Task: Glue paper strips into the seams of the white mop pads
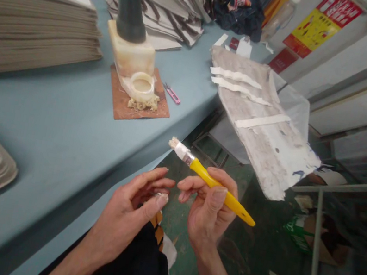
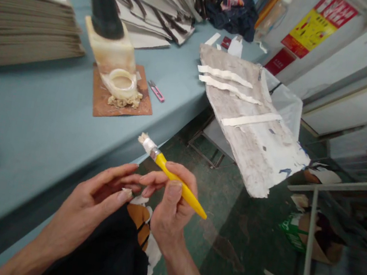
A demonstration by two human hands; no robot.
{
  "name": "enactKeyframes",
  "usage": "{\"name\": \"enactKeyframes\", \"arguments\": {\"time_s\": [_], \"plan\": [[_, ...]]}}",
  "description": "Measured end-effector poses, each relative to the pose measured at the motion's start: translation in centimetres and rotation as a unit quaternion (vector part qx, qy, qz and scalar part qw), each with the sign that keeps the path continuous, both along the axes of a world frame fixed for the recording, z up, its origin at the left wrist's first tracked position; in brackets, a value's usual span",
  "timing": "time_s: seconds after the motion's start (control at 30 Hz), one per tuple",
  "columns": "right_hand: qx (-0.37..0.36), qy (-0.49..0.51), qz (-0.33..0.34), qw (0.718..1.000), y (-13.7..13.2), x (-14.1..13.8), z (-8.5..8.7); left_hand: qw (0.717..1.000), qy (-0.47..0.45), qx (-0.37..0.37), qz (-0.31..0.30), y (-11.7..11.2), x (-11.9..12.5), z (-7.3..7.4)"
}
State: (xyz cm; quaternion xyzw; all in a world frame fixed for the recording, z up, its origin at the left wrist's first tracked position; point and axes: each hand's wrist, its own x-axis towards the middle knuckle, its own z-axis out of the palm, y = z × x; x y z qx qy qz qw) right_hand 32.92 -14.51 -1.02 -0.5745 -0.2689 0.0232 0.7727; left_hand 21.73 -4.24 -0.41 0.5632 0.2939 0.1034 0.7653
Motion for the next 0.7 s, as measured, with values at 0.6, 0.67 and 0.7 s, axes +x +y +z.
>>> {"name": "enactKeyframes", "arguments": {"time_s": [0.6,0.67,0.7], "plan": [[0.135,0.332,0.21,0.91,1.9,-1.0,5.5,0.995,0.035,0.026,0.093,-0.6,1.4,-1.4],[0.161,0.282,0.192,0.926,1.1,0.0,6.2,0.991,0.039,-0.015,0.124,0.0,1.2,-2.7],[0.166,0.263,0.177,0.934,0.8,0.5,6.5,0.988,0.045,-0.012,0.147,0.3,1.1,-3.2]]}}
